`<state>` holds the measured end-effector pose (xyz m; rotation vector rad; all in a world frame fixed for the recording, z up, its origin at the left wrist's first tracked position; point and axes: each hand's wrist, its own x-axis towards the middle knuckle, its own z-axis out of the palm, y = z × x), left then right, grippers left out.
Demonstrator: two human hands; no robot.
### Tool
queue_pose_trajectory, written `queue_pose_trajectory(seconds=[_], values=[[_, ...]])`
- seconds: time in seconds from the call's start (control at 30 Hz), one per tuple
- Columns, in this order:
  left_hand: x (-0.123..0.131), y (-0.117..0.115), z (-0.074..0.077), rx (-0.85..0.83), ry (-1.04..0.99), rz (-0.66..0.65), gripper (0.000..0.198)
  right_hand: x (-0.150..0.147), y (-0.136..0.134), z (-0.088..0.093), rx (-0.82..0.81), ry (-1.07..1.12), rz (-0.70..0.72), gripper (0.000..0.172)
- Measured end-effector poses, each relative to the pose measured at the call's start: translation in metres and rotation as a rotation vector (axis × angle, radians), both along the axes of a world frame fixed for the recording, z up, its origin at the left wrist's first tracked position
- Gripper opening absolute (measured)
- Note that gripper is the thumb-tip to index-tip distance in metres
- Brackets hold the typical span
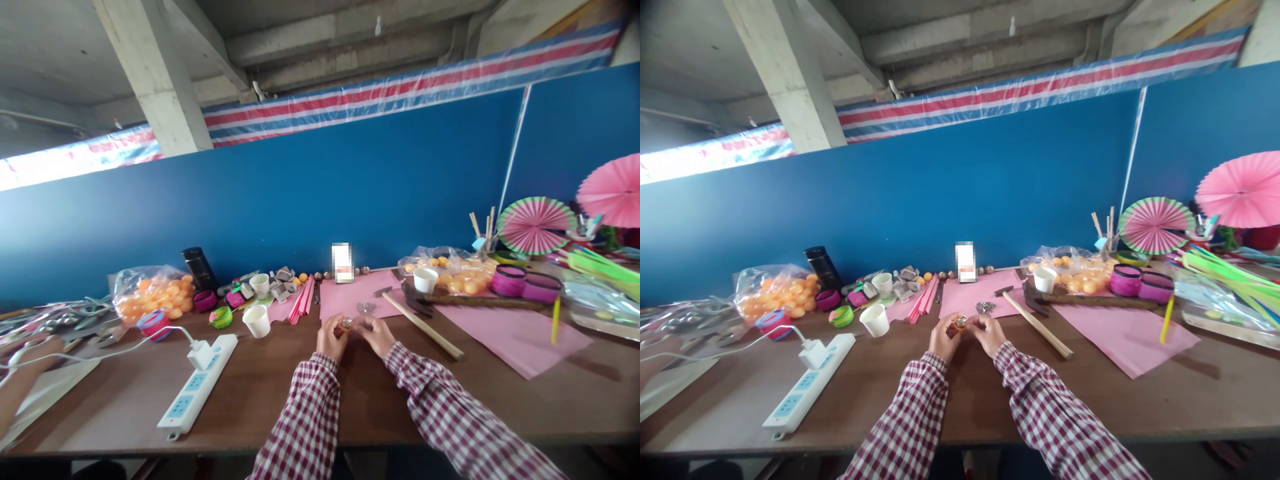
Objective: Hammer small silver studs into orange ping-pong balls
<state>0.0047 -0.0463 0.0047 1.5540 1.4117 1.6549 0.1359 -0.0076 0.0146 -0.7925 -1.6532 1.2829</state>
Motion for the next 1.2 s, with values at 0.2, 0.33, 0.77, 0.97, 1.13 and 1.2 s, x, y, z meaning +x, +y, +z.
queue_pose_trajectory(seconds=[0.2,0.33,0.77,0.97,1.13,1.2], values=[[0.0011,-0.0005,0.0016,0.006,-0.012,-0.013,0.033,-0.0001,-0.0032,0.0039,-0.038,0.021,0.015,0.036],[0.0013,-0.0012,0.0025,0.006,0.005,0.002,0.033,0.0001,-0.0058,0.0071,-0.069,0.037,0.034,0.035],[0.0001,-0.0028,0.0044,0.01,0.052,0.006,0.032,0.0007,-0.0076,0.0095,-0.057,0.001,0.021,0.033],[-0.0004,-0.0043,0.0061,0.056,0.129,0.033,0.031,0.0005,-0.0063,0.0074,-0.064,-0.04,-0.002,0.035],[-0.0026,-0.0046,0.0055,0.084,0.237,0.039,0.031,0.0001,-0.0049,0.0067,-0.076,-0.03,-0.03,0.033],[-0.003,-0.0042,0.0049,0.085,0.259,0.055,0.033,0.0001,-0.0045,0.0063,-0.082,-0.021,-0.038,0.033]])
